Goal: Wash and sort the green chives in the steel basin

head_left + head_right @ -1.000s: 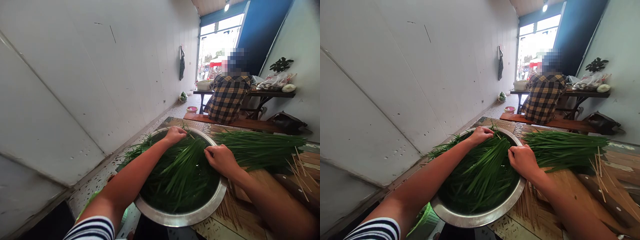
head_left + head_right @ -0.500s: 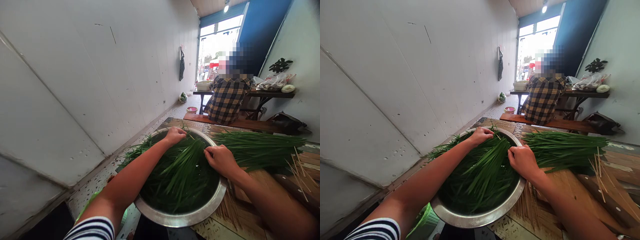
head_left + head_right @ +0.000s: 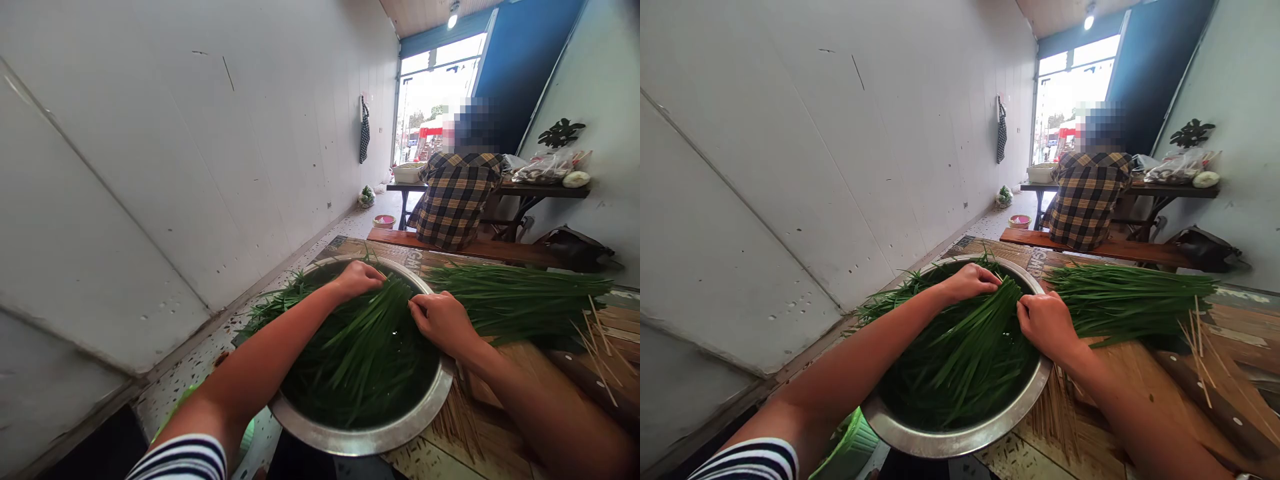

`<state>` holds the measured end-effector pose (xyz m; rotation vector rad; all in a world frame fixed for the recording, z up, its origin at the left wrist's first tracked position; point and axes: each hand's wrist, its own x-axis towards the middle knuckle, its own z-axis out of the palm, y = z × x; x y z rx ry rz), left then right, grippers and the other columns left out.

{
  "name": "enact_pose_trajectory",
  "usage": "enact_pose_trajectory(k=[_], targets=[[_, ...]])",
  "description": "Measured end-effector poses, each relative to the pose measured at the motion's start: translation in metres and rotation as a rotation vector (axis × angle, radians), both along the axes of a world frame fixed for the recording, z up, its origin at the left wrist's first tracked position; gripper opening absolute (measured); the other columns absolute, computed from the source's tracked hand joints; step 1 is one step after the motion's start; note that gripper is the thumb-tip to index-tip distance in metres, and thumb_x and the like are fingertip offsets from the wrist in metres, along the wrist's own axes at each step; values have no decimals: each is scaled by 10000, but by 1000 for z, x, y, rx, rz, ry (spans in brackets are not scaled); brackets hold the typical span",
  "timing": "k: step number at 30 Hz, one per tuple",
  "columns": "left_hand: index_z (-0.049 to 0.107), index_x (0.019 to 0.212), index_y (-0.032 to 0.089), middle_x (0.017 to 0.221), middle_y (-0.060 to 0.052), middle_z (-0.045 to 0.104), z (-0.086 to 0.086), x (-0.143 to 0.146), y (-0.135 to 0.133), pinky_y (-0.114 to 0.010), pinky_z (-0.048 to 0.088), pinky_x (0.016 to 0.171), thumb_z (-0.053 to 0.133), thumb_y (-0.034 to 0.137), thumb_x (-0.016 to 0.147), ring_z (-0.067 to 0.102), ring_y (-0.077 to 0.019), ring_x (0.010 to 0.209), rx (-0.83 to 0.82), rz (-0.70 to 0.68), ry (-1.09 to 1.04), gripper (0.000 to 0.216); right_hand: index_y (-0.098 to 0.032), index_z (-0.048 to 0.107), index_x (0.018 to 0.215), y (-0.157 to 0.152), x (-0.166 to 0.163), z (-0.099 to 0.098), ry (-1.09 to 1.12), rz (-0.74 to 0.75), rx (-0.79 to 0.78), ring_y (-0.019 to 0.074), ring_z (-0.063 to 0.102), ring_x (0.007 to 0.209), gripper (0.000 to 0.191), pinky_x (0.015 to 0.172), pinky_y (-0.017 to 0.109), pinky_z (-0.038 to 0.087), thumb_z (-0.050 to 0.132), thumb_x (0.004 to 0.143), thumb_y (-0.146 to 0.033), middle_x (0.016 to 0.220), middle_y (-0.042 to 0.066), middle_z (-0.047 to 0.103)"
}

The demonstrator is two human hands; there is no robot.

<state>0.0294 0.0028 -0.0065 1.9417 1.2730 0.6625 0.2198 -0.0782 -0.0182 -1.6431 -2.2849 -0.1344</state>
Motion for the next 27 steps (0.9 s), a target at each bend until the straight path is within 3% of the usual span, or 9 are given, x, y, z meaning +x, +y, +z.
enact_pose_trajectory(k=[3,5,7,13,27], targets=[[730,910,138,845,-33,712,17,-4,-6,-218,477,787,609,241,700,614,-129,790,25,-80,160,263,-187,646,667,1,0,-1,-17,-11,-2,142,587,638,355,701,267,309,371,872,-279,683,40,690],[727,915,153,857,-38,711,22,-11,-2,-234,471,799,574,259,735,613,-141,818,132,76,268,259,-187,635,652,1,0,-1,-27,-12,-1,140,585,631,356,699,267,305,371,871,-280,666,36,685],[724,906,163,887,-52,707,19,-17,6,-269,457,834,546,261,762,610,-159,859,242,214,366,250,-187,626,640,1,1,-2,-41,-12,0,140,585,629,360,697,268,302,368,872,-284,657,36,681],[719,830,197,914,-59,697,-6,-16,22,-409,363,962,578,335,759,597,-207,930,262,211,632,210,-187,637,661,2,1,-2,-61,-15,-9,141,589,633,362,684,273,296,365,876,-289,670,39,685],[721,923,266,957,-61,643,-11,-1,15,-386,376,886,491,157,734,562,-214,968,420,148,629,317,-189,633,653,1,0,1,-76,-23,-27,147,595,654,360,682,271,296,365,871,-289,686,42,689]])
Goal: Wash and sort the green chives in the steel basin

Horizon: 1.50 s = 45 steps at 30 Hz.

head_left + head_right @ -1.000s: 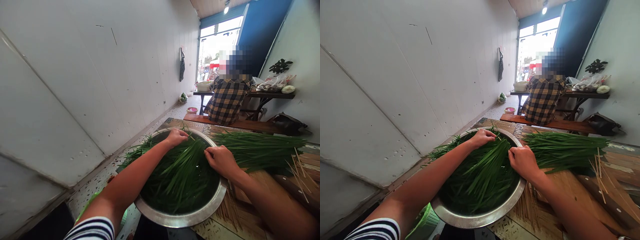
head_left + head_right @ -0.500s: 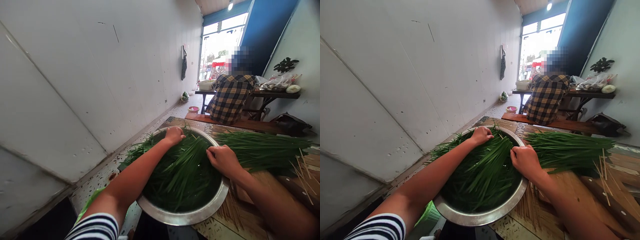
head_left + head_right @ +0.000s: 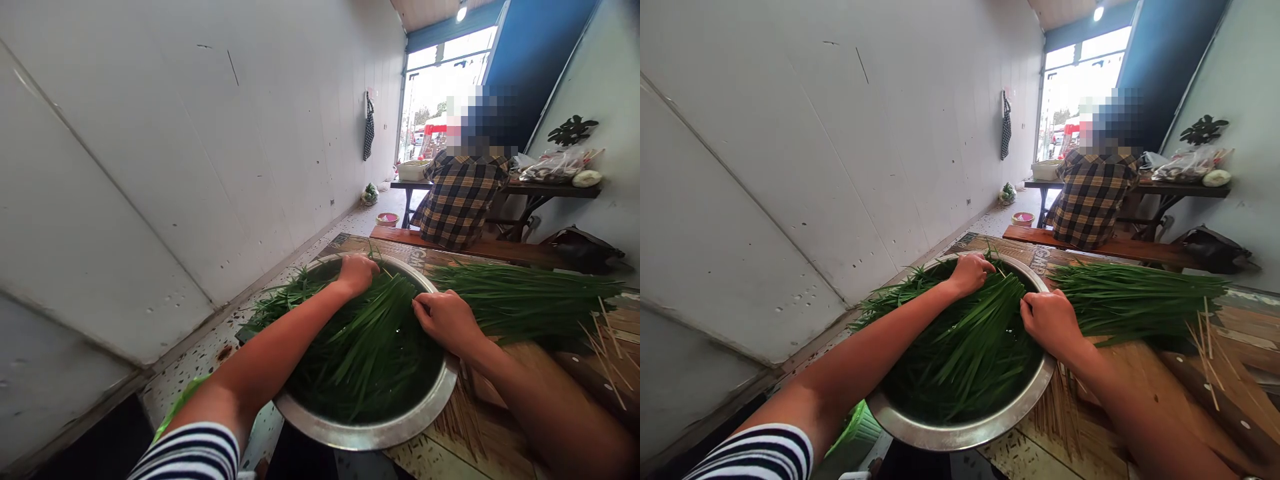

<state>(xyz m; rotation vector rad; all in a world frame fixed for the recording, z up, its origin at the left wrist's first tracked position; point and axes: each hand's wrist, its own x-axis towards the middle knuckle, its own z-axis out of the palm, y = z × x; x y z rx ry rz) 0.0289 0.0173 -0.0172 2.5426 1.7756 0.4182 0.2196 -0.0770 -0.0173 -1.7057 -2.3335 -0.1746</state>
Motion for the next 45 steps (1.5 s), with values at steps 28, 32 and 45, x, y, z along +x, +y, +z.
enact_pose_trajectory(k=[28,32,45], targets=[[712,954,133,776,-28,715,3,-5,5,-206,473,670,532,262,765,594,-108,674,-299,25,-517,291,-182,624,625,-3,-3,2,7,-4,33,142,584,625,360,680,272,282,373,864,-280,655,53,679],[714,944,128,764,-30,713,4,-6,4,-203,470,654,533,265,756,594,-109,670,-301,18,-533,295,-182,624,631,-2,-3,1,17,-6,30,140,585,626,358,683,271,283,373,865,-283,654,51,677],[724,930,171,883,-7,716,27,-3,-20,-201,454,772,527,265,785,613,-120,794,-256,-224,-318,261,-176,607,622,-2,-3,0,35,-6,42,140,579,619,352,672,270,280,367,861,-274,636,51,663]])
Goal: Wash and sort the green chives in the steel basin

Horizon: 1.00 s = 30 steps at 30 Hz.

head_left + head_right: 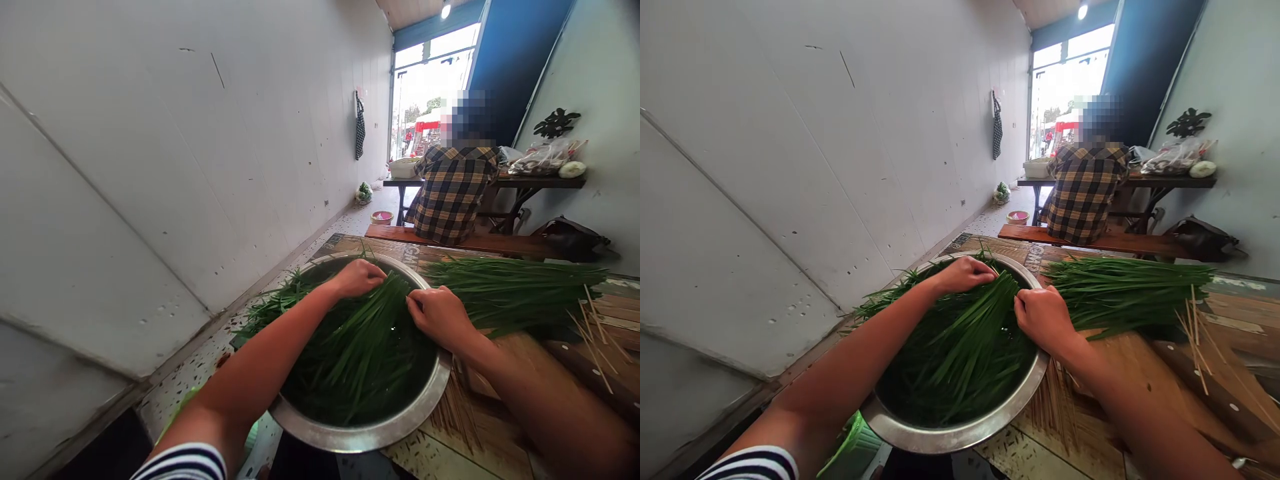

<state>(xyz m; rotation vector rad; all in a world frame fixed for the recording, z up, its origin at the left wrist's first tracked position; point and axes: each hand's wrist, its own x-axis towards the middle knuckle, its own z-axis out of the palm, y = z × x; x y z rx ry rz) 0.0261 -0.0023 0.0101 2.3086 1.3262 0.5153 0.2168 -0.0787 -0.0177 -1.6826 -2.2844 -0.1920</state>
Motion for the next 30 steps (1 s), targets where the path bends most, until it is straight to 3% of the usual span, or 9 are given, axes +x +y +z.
enact_pose_trajectory(k=[3,5,10,14,21,26,30], targets=[[718,924,169,898,-45,709,6,-13,8,-271,443,813,491,336,817,608,-163,845,127,279,103,302,-179,598,602,1,1,-3,1,7,9,137,577,608,358,669,270,277,370,859,-278,625,47,662],[714,908,186,938,-55,700,2,-20,18,-320,421,866,511,324,805,603,-183,895,179,366,178,266,-182,601,602,2,2,-4,1,15,18,137,577,604,365,671,271,278,367,862,-284,625,46,667],[699,836,206,927,-43,694,-16,-24,31,-421,358,946,582,291,747,601,-205,926,139,349,348,169,-185,629,631,3,2,-4,-2,25,21,140,586,617,361,678,271,281,370,862,-282,659,50,684],[689,889,210,970,-46,689,-18,-23,28,-429,360,952,584,282,738,597,-218,957,121,341,413,198,-187,638,641,2,1,-1,-2,17,8,140,580,614,353,680,271,284,375,859,-278,669,48,686],[712,923,164,945,-81,693,-14,-24,24,-258,457,799,471,241,801,615,-173,881,182,337,377,280,-182,617,612,1,0,0,4,10,5,136,578,609,363,680,271,281,372,862,-276,638,44,674],[712,930,174,901,-60,699,-17,-22,24,-242,468,774,513,310,794,616,-160,827,176,308,265,277,-187,644,650,0,-1,0,18,8,6,140,585,631,350,687,266,287,381,861,-281,674,49,686],[701,942,187,949,-67,685,-23,-20,26,-268,469,805,581,284,753,610,-180,874,196,341,323,245,-192,653,663,0,0,-1,14,6,-3,143,585,635,354,696,268,292,375,864,-284,687,44,690]])
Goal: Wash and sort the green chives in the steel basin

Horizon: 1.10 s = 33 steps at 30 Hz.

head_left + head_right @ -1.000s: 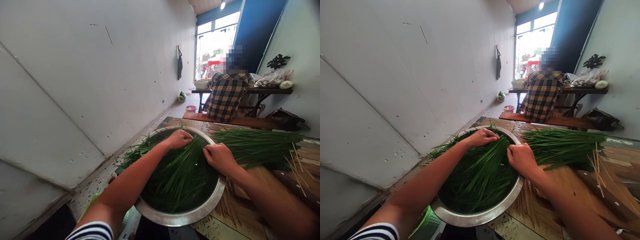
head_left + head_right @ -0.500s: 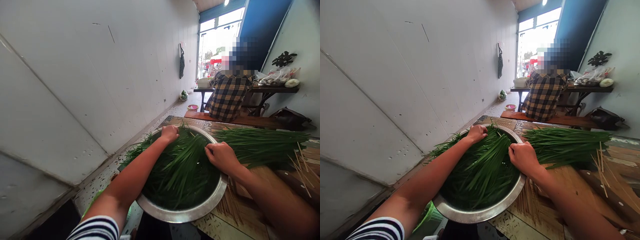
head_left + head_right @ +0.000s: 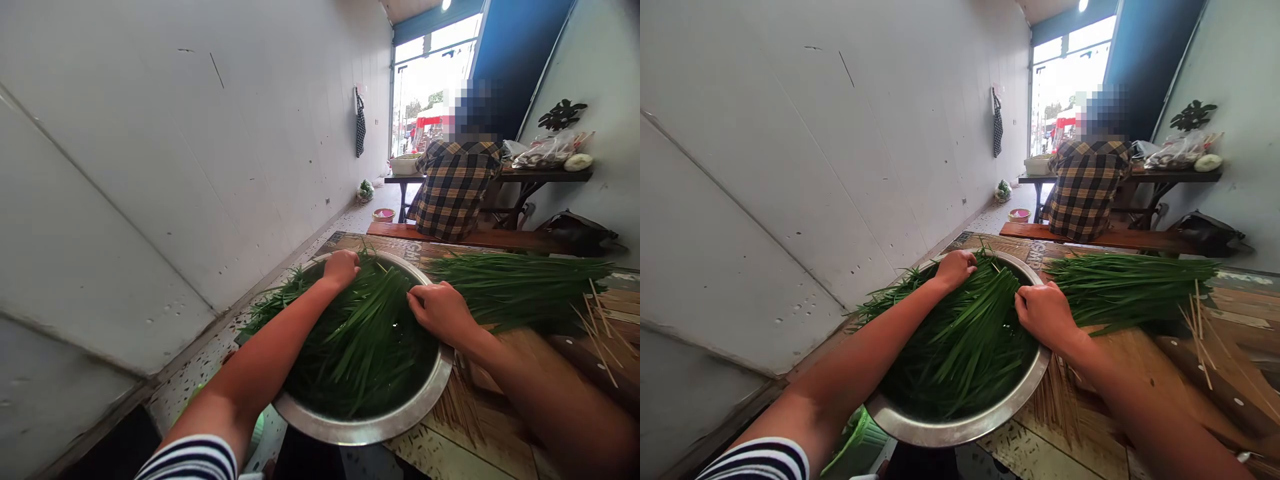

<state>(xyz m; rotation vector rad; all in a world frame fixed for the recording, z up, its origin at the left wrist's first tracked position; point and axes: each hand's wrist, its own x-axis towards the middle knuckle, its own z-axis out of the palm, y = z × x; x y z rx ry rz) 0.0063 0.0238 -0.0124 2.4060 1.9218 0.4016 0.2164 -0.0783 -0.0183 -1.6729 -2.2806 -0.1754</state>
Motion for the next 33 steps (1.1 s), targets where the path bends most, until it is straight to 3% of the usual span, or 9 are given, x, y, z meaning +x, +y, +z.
enact_pose_trajectory(k=[12,19,25,33], targets=[[702,929,130,919,-144,671,2,6,-5,-337,470,810,462,263,812,614,-244,907,91,24,204,298,-185,643,657,-1,-1,2,-12,3,-19,139,591,646,356,701,270,295,373,867,-284,686,50,687],[730,884,146,854,-88,697,15,4,-9,-249,448,726,469,269,805,603,-167,784,49,-6,-86,299,-185,660,679,-1,-2,4,23,13,-15,139,589,647,346,710,265,301,383,863,-282,710,50,698],[737,861,134,754,-41,704,3,2,-1,-208,419,622,512,313,773,566,-118,661,-134,-121,-428,300,-186,668,689,0,-2,3,30,7,-32,146,590,656,360,725,265,311,373,869,-288,714,49,701],[733,854,118,735,-35,703,-4,7,-1,-194,405,595,502,316,759,555,-97,625,-198,-166,-539,319,-191,685,723,0,0,1,42,3,-32,148,598,665,348,730,269,312,384,866,-289,733,45,709]])
